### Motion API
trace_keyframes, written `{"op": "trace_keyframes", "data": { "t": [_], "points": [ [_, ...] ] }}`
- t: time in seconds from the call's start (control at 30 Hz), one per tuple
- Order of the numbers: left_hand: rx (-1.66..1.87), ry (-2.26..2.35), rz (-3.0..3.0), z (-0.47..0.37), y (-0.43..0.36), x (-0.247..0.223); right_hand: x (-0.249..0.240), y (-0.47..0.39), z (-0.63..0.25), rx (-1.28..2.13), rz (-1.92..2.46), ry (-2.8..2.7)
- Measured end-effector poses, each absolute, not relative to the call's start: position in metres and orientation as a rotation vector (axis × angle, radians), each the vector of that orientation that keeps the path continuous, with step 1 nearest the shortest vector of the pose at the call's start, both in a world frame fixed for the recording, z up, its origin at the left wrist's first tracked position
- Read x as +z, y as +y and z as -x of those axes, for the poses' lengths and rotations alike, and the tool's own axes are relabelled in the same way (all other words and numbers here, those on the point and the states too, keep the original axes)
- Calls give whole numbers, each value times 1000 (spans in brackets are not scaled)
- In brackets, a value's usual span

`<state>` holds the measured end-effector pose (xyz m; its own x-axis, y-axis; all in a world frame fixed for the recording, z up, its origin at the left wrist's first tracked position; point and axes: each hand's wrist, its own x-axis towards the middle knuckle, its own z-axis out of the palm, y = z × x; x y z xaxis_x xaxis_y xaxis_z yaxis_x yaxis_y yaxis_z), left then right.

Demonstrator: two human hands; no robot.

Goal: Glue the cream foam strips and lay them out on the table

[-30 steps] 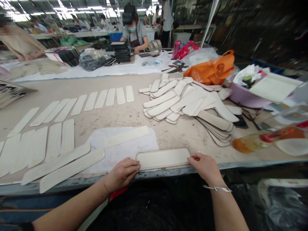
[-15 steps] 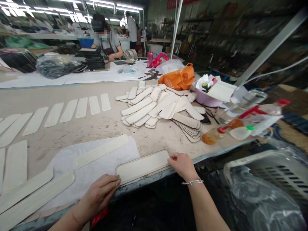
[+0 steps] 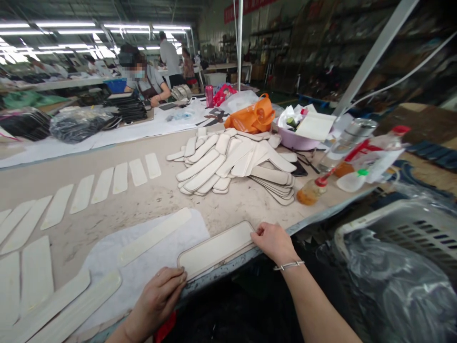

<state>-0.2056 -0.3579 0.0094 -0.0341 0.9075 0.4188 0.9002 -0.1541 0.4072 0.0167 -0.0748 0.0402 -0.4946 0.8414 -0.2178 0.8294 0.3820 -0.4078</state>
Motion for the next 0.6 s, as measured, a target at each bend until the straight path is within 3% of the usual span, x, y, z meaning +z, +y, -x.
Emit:
{"op": "trace_keyframes", "data": {
  "t": [0.17,0.43,0.6],
  "points": [
    [932,2041,-2190,204,-357,12,39,-74,-19,582,1527,-2485],
    [900,2041,-2250,208,-359,7,35,-167,25,723,96,-2779],
    [921,2039,-2253,210,-359,4,20,-157,20,696,223,-2915]
  ]
}}
